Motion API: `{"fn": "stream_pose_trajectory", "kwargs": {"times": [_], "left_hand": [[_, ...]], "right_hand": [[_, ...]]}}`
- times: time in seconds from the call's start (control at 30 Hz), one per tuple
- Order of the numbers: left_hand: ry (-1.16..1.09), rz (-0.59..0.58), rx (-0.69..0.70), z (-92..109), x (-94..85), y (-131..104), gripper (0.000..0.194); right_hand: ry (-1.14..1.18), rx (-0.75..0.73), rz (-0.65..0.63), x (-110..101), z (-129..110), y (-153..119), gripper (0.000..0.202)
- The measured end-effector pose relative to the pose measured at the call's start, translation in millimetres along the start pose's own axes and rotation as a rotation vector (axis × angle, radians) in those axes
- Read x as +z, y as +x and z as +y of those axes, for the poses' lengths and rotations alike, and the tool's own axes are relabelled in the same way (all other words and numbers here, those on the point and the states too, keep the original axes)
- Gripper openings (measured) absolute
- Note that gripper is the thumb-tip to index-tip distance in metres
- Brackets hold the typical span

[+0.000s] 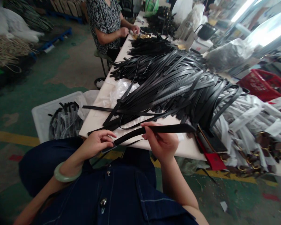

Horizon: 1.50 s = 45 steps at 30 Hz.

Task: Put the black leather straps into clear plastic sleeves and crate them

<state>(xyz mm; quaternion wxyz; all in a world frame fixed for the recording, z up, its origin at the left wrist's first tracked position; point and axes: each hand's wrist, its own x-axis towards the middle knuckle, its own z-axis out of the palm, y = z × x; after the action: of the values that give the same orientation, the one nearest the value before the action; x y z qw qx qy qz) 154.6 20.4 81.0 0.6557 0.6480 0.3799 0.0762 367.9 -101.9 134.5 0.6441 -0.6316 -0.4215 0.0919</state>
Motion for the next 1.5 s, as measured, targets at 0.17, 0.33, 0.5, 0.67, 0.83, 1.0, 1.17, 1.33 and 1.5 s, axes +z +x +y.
{"fn": "stream_pose_trajectory", "kwargs": {"times": [0.17,0.33,0.5,0.67,0.83,1.0,1.17,1.33,1.5], "left_hand": [[-0.095,-0.037,0.044,10,14.5,7,0.029],[-0.133,0.011,0.100,10,23.2,14,0.034],[-0.245,-0.029,0.100,-5,23.5,23,0.060],[-0.195,-0.575,0.118,-13,-3.2,20,0.066],[0.185,-0.662,-0.011,-22,-32.0,1,0.030],[0.168,-0.340,-0.068,-15,-29.1,-11,0.042],[0.107,-0.398,-0.068,-3,-25.4,-14,0.045],[0.003,-0.567,-0.175,-15,-52.9,-29,0.043],[-0.049,-0.659,-0.290,-30,-71.9,-44,0.043]], "right_hand": [[0.031,0.161,-0.378,14,6,-19,0.016],[0.208,0.325,-0.467,43,39,-45,0.016],[0.254,0.416,-0.394,60,51,-56,0.015],[0.480,0.390,-0.097,35,34,-18,0.013],[0.735,-0.039,0.314,-42,1,60,0.020],[0.439,-0.165,-0.087,-20,-18,55,0.018],[0.029,0.250,-1.047,64,10,-1,0.019],[-0.141,0.454,-1.319,70,35,5,0.018],[-0.221,0.374,-1.210,64,22,21,0.023]]}}
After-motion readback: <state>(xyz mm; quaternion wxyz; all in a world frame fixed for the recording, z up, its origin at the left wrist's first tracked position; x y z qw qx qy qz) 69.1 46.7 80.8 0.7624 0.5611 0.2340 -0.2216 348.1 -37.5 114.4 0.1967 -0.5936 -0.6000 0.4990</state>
